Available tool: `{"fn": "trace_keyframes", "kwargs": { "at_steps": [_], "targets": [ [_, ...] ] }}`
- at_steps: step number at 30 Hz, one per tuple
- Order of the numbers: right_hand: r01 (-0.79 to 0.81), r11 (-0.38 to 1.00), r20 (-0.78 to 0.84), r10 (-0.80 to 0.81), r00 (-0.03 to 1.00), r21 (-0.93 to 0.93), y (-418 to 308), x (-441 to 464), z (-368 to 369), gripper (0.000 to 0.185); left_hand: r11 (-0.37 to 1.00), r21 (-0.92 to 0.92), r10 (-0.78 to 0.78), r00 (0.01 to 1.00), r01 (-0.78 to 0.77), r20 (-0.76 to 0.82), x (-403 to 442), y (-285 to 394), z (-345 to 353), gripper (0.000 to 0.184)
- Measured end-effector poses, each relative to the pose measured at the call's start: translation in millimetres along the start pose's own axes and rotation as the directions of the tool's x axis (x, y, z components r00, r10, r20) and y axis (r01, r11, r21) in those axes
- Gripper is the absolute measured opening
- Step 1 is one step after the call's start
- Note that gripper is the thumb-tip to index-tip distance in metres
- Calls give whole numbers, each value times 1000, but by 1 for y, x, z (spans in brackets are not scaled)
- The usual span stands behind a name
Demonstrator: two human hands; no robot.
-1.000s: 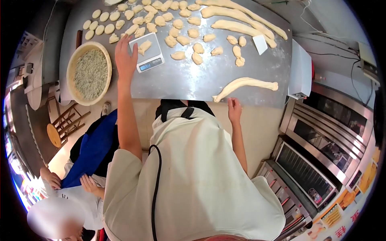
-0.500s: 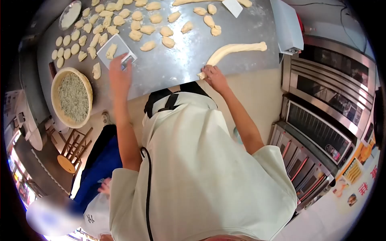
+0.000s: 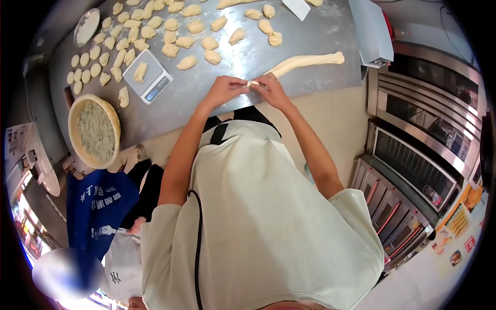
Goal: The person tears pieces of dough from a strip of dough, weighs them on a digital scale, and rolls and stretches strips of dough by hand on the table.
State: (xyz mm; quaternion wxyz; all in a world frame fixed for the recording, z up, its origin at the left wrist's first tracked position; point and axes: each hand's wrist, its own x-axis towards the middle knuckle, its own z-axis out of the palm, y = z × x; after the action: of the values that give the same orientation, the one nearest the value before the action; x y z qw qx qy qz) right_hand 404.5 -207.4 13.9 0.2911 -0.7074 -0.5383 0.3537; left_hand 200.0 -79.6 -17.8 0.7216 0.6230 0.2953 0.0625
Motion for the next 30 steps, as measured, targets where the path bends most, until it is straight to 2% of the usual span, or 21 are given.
{"fn": "trace_keyframes", "kwargs": {
  "at_steps": [3, 5, 6, 9, 10, 11, 12, 14, 15, 16, 17, 18, 20, 21, 22, 23, 24, 25, 26, 28, 30],
  "targets": [
    [-22, 998, -30, 24, 999, 52, 11, 1, 4, 28, 997, -70, 20, 998, -23, -53, 4, -1, 7, 36],
    [-150, 983, 224, 123, 967, 109, 25, 10, -2, 36, 994, 87, 73, 993, -64, -97, 4, -1, 14, 34],
    [-39, 993, 83, 29, 996, 115, 27, 6, 5, 41, 988, 137, 89, 990, -74, -108, 9, -14, 17, 29],
    [-122, 947, 119, 90, 989, 297, 31, 8, 11, 36, 986, 168, 29, 991, -6, -133, 8, -7, 16, 25],
    [-128, 968, 177, 90, 980, 217, 38, 8, 9, 38, 966, 260, 42, 989, -4, -141, 8, -11, 15, 25],
    [-72, 983, 184, 40, 982, 170, 32, 7, 3, 38, 968, 251, 43, 994, -17, -98, 5, -1, 7, 24],
    [-127, 979, 212, 91, 973, 163, 28, 6, 1, 39, 974, 227, 34, 998, -21, -53, 0, 5, 2, 24],
    [-132, 972, 151, 104, 983, 195, 13, 5, -3, 38, 937, 334, 113, 994, -105, -3, -7, 1, -15, 23],
    [-152, 957, 128, 123, 984, 249, 14, 5, 0, 36, 982, 184, 31, 999, -27, -19, -14, 3, -23, 23],
    [-152, 964, 97, 133, 986, 219, 38, 8, 10, 32, 985, 168, -20, 999, 27, -46, -29, 23, -36, 21],
    [-198, 927, 32, 198, 980, 320, 43, 8, 16, 32, 991, 135, 3, 993, 13, -118, -38, 16, -51, 22],
    [-170, 935, 38, 166, 985, 313, 45, 13, 20, 32, 995, 98, 22, 984, -5, -177, -47, 6, -67, 22],
    [-205, 842, -89, 285, 954, 499, 50, 8, 22, 31, 970, 196, -42, 897, 141, -441, -80, 29, -108, 22],
    [-211, 836, -76, 288, 955, 506, 49, 7, 21, 32, 972, 153, -58, 812, 178, -581, -89, 20, -130, 21],
    [-225, 869, -103, 298, 949, 441, 52, 5, 25, 31, 945, 306, 130, 728, 113, -673, -96, 6, -155, 20],
    [-251, 883, -102, 314, 944, 396, 56, 4, 30, 32, 997, 69, 22, 683, 42, -730, -109, 4, -180, 21],
    [-237, 893, -73, 285, 956, 382, 46, 1, 28, 32, 997, 75, 74, 579, -22, -812, -109, -16, -206, 21],
    [-265, 910, -58, 297, 953, 319, 45, 1, 31, 32, 988, 20, 95, 491, -155, -866, -115, -8, -221, 19],
    [-277, 913, -58, 308, 950, 298, 47, 0, 35, 32, 986, 64, 126, 451, -152, -884, -123, 1, -234, 18],
    [-296, 833, -80, 373, 924, 467, 54, -2, 45, 30, 984, 97, 150, 411, -147, -899, -131, 12, -245, 17],
    [-325, 807, -113, 429, 896, 493, 51, -6, 47, 30, 972, 225, 235, 307, -67, -922, -132, 8, -250, 20]
  ]
}}
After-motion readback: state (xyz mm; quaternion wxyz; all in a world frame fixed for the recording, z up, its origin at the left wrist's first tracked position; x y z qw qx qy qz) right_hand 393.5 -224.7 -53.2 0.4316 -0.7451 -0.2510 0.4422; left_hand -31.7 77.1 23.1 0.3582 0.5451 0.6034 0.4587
